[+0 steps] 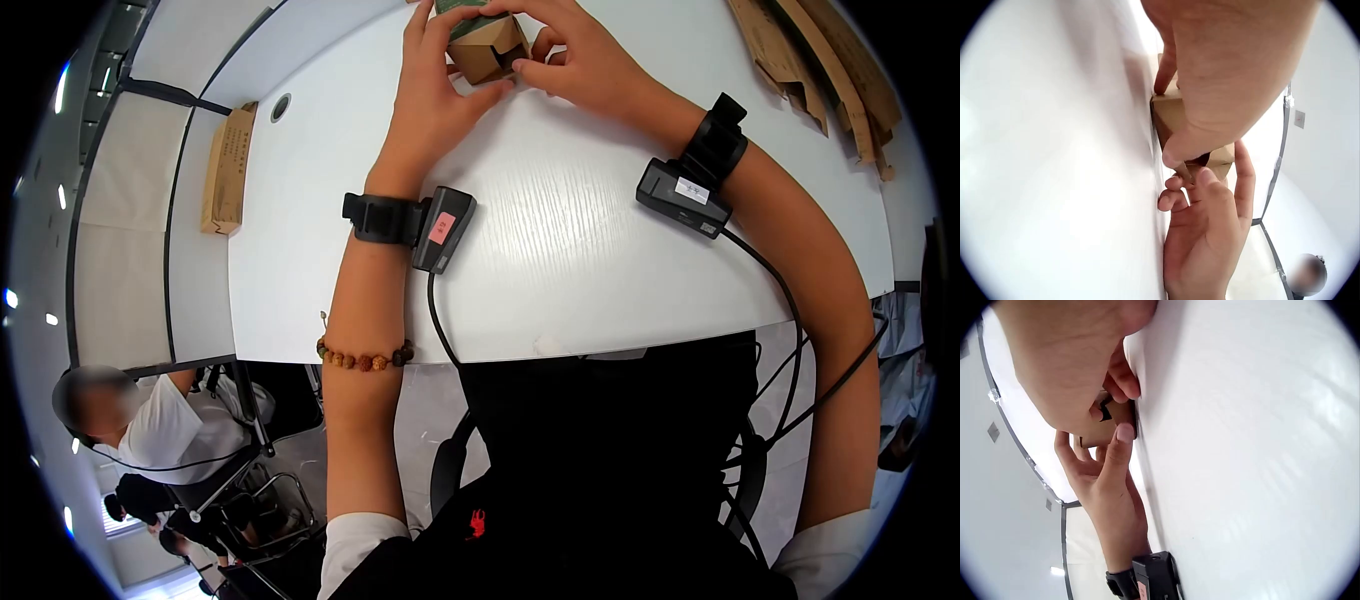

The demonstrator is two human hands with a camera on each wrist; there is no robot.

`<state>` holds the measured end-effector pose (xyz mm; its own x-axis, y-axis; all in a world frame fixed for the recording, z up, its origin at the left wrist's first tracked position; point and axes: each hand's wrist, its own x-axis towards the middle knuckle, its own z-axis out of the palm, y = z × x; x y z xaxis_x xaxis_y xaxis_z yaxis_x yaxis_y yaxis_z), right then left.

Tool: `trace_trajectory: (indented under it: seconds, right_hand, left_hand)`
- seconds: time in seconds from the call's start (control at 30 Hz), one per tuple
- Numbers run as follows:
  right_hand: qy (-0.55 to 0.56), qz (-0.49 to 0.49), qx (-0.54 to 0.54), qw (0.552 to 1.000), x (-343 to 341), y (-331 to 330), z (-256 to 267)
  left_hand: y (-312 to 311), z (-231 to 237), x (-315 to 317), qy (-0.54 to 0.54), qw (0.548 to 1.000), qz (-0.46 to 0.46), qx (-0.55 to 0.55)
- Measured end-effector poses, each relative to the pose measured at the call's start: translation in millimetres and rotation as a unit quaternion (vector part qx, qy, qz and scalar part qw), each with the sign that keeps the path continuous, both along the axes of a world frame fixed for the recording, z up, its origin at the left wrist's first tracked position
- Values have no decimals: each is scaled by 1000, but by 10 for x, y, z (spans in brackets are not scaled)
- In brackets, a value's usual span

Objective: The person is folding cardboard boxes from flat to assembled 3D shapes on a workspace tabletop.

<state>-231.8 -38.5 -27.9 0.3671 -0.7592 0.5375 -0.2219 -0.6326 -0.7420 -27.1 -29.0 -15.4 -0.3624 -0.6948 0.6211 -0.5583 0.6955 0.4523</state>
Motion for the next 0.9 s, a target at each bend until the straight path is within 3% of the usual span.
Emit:
trace_trajectory:
  seconds: [0.13, 0.2, 0.3, 0.5, 0.6, 0.73, 0.9]
  right_hand:
    - [1, -9, -85, 996, 21, -32, -31]
    - [0, 3, -55, 998, 5, 19, 11]
    - [-7, 1, -30, 1000, -3, 20, 19]
    - [3, -40, -5, 999, -5, 11, 12]
    - [8, -45, -2, 999, 1, 3, 10]
    - [-9, -39, 30, 999, 20, 20, 15]
    - [13, -90, -59, 994, 18, 0, -29]
  left_hand:
    - [-54, -9, 23, 21, 999, 6, 31]
    - [-53, -35, 12, 52, 997, 1, 54]
    - [-47, 0, 2, 9, 1000, 2, 18]
    - [9, 20, -30, 38, 995, -33, 89]
    - [-154, -85, 84, 119, 978, -101, 138]
    - [-50, -53, 27, 121, 980, -58, 147]
    - [-42, -58, -19, 120, 979, -59, 154]
